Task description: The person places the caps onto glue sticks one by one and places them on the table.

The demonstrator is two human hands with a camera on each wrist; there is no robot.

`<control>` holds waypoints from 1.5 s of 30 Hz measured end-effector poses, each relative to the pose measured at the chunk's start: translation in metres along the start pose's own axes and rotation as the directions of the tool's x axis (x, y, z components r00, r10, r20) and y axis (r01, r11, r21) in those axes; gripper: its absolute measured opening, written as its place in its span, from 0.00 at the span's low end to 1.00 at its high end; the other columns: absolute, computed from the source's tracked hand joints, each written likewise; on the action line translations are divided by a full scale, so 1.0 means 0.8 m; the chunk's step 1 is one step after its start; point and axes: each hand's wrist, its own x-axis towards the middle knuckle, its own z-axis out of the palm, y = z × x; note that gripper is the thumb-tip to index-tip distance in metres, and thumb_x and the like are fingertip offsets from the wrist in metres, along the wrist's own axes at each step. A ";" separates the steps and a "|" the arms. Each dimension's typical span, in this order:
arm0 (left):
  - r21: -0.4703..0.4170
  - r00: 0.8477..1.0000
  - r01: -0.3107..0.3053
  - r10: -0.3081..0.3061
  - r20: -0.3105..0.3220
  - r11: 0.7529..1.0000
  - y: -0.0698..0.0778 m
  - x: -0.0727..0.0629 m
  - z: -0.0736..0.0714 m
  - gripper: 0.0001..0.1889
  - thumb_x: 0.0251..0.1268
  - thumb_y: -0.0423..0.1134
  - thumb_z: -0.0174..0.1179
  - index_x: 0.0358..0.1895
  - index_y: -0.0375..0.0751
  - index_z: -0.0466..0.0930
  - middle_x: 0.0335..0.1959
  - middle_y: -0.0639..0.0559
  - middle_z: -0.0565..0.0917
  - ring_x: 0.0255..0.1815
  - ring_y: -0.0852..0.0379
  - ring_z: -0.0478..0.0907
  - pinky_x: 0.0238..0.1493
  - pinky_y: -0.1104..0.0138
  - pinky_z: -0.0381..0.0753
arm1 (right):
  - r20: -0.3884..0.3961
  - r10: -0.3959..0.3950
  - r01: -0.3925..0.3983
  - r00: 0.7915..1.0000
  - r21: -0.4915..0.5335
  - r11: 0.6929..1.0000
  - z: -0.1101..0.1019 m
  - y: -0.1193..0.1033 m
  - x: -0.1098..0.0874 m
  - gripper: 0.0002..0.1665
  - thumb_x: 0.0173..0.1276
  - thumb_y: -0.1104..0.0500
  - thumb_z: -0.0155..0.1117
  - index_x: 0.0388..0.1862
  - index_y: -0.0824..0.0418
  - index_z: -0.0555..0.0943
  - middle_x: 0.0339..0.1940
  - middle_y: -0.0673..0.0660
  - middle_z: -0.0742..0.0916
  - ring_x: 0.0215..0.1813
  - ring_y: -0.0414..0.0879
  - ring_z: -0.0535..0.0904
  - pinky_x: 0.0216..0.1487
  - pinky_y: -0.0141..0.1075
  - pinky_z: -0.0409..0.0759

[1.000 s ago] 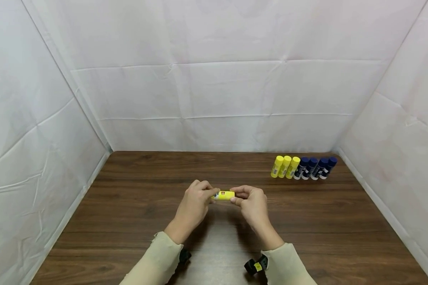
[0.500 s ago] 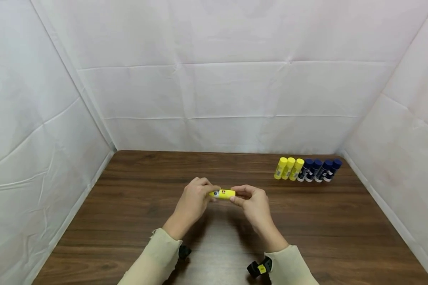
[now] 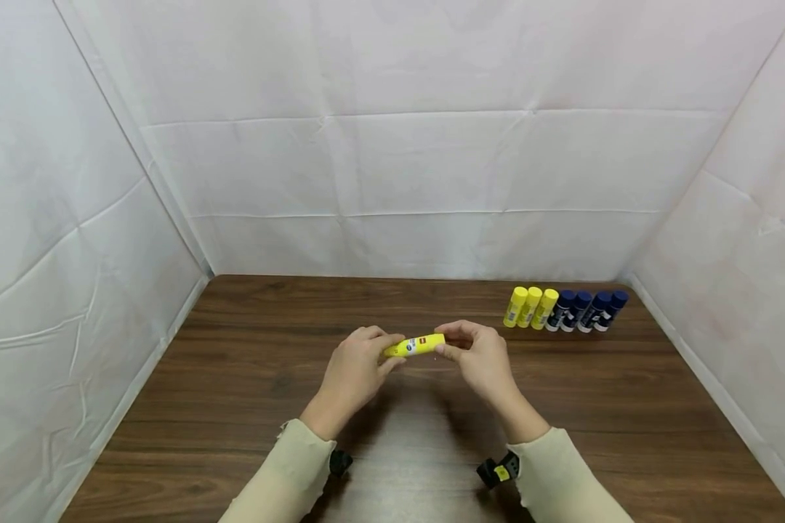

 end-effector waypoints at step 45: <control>0.166 0.924 0.267 -0.301 0.234 0.949 -0.031 -0.019 0.011 0.48 0.66 0.78 0.43 0.83 0.55 0.52 0.83 0.44 0.53 0.82 0.34 0.43 0.70 0.27 0.52 | 0.337 -0.270 0.423 0.902 -0.814 0.397 -0.116 0.061 0.150 0.07 0.62 0.70 0.71 0.39 0.65 0.88 0.33 0.60 0.88 0.37 0.58 0.76 0.43 0.56 0.77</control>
